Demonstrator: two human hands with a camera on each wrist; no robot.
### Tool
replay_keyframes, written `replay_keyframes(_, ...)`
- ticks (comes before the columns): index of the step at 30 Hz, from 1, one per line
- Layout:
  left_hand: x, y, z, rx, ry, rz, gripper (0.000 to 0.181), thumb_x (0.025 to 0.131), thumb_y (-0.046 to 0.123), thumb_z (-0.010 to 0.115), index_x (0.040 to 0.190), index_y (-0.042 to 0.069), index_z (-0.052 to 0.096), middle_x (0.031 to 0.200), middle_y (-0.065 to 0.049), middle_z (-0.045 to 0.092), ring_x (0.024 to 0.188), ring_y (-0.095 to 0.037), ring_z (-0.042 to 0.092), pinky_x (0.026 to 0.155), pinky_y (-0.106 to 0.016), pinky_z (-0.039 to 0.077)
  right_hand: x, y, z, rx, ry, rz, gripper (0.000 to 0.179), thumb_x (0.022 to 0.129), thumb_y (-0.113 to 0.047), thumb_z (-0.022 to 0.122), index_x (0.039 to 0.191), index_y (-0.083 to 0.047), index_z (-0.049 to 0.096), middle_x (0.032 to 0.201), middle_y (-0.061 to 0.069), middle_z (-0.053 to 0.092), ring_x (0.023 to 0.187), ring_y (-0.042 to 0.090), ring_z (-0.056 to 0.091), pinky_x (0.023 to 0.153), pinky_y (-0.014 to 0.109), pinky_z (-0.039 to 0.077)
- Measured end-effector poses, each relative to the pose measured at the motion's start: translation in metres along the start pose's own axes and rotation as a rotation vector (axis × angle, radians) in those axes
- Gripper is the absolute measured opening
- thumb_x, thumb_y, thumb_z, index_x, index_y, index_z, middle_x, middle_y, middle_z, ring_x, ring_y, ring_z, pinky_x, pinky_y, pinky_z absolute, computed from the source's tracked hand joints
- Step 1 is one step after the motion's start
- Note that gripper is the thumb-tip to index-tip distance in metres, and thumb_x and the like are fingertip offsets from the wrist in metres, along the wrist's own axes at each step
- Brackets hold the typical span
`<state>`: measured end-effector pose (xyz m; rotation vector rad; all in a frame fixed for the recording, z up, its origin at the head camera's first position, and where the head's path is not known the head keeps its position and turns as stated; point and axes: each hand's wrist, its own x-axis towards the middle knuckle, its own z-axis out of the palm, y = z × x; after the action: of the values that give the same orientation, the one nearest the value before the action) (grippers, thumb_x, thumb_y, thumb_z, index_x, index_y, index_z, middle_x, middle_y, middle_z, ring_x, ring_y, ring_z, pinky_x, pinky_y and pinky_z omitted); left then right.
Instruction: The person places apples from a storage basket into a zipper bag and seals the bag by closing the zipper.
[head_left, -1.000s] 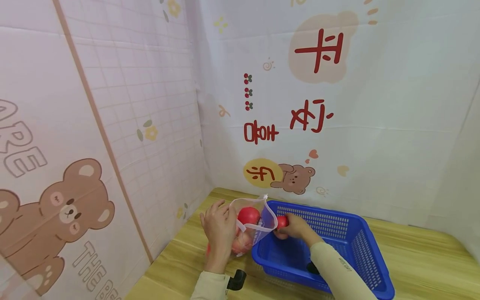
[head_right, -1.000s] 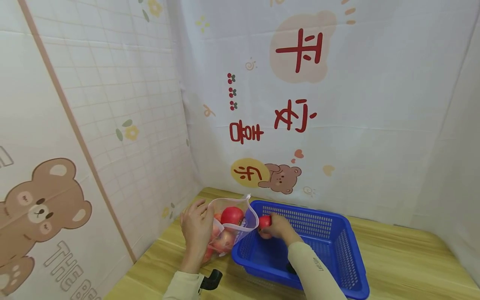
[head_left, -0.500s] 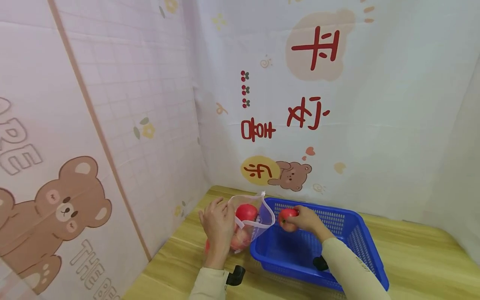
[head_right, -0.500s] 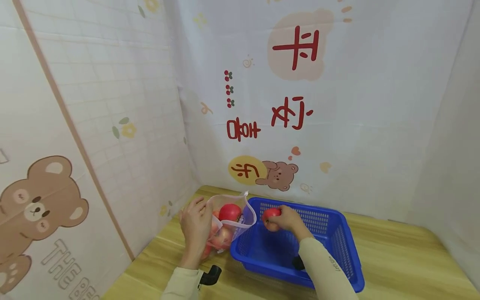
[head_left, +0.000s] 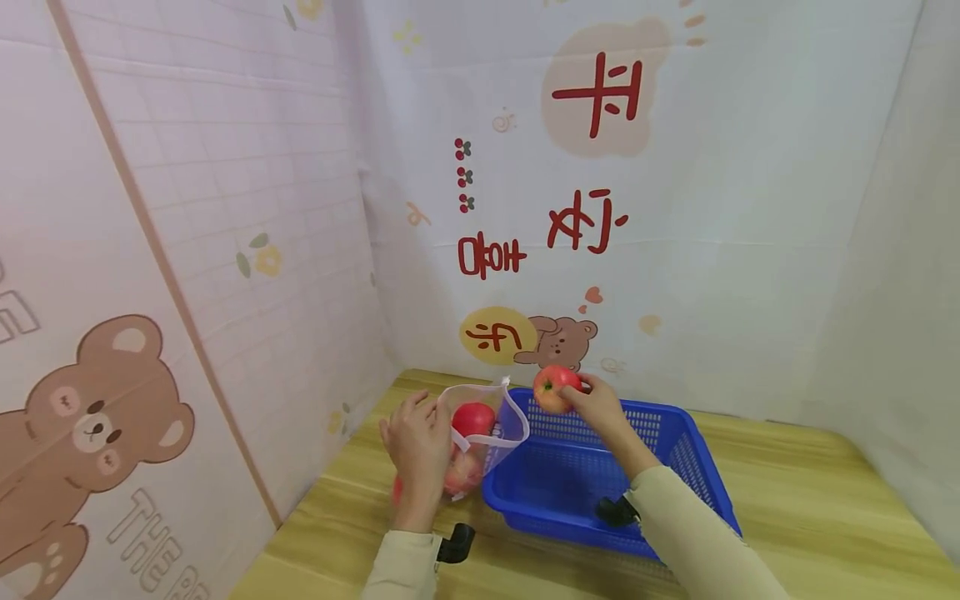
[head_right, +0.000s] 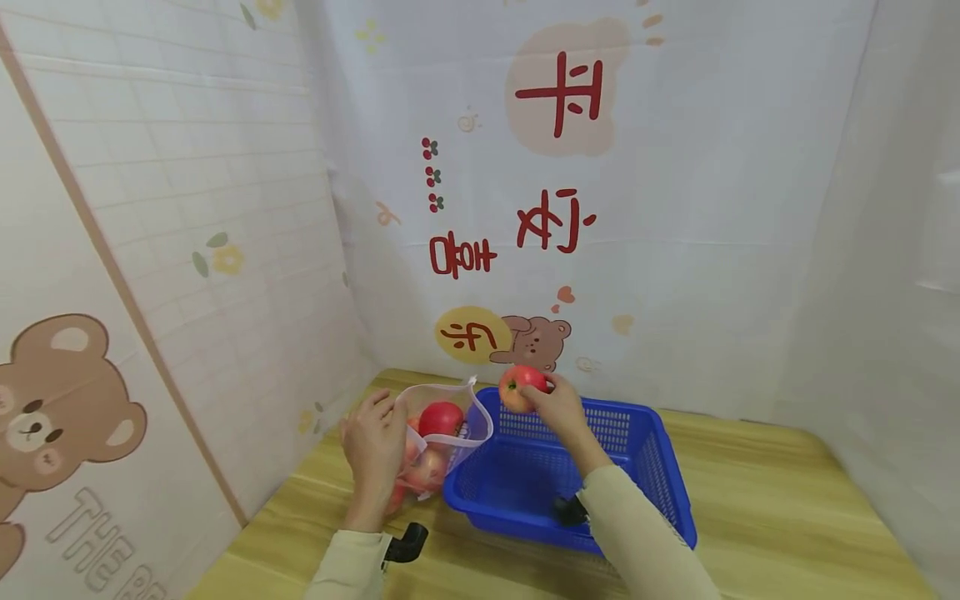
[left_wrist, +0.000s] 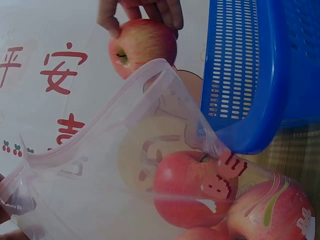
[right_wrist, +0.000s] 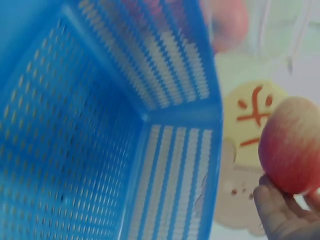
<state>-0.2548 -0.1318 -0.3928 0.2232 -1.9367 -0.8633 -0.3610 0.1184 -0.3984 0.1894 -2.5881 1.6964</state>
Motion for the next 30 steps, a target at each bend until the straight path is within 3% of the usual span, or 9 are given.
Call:
replay_keyframes(8, 0.003, -0.003, -0.004, 0.015, 0.001, -0.006, 0.021, 0.089, 0.020, 0.068, 0.085, 0.004, 0.080, 0.106, -0.011, 0.073, 0.101, -0.039, 0.065, 0.102, -0.075, 0.022, -0.024, -0.028, 0.035, 0.134, 0.020, -0.091, 0.060, 0.090, -0.024, 0.066, 0.143, -0.001, 0.049, 0.126, 0.025, 0.061, 0.111, 0.034, 0.059, 0.094, 0.047, 0.050)
replay_keyframes(13, 0.005, -0.004, -0.003, 0.014, 0.003, -0.006, 0.021, 0.088, 0.019, 0.068, 0.083, 0.004, 0.080, 0.105, -0.010, 0.073, 0.100, -0.040, 0.065, 0.102, -0.075, 0.022, -0.039, -0.040, 0.060, 0.118, 0.028, -0.169, 0.057, 0.087, -0.022, 0.069, 0.138, -0.001, 0.054, 0.119, 0.020, 0.065, 0.104, 0.031, 0.063, 0.083, 0.041, 0.055)
replay_keyframes(20, 0.004, -0.001, 0.000, 0.011, -0.005, 0.004, 0.019, 0.088, 0.020, 0.069, 0.083, 0.006, 0.081, 0.105, -0.010, 0.073, 0.099, -0.040, 0.066, 0.101, -0.076, 0.022, -0.053, -0.048, 0.087, 0.059, -0.004, -0.214, 0.063, 0.085, -0.022, 0.073, 0.141, -0.004, 0.051, 0.124, 0.018, 0.063, 0.106, 0.032, 0.065, 0.082, 0.042, 0.057)
replay_keyframes(26, 0.004, 0.000, 0.002, 0.014, -0.020, -0.008, 0.022, 0.090, 0.025, 0.071, 0.086, 0.006, 0.081, 0.106, -0.011, 0.073, 0.101, -0.039, 0.066, 0.102, -0.075, 0.022, -0.058, -0.050, 0.094, 0.045, -0.074, -0.277, 0.070, 0.088, -0.030, 0.075, 0.147, -0.005, 0.046, 0.132, 0.020, 0.060, 0.114, 0.035, 0.063, 0.088, 0.043, 0.055)
replay_keyframes(30, 0.003, 0.000, 0.001, 0.008, -0.022, -0.009, 0.020, 0.089, 0.023, 0.069, 0.085, 0.007, 0.081, 0.107, -0.010, 0.073, 0.102, -0.038, 0.065, 0.102, -0.075, 0.022, -0.060, -0.052, 0.089, 0.018, -0.068, -0.300, 0.062, 0.093, -0.028, 0.069, 0.147, -0.006, 0.047, 0.133, 0.019, 0.060, 0.120, 0.035, 0.060, 0.092, 0.046, 0.052)
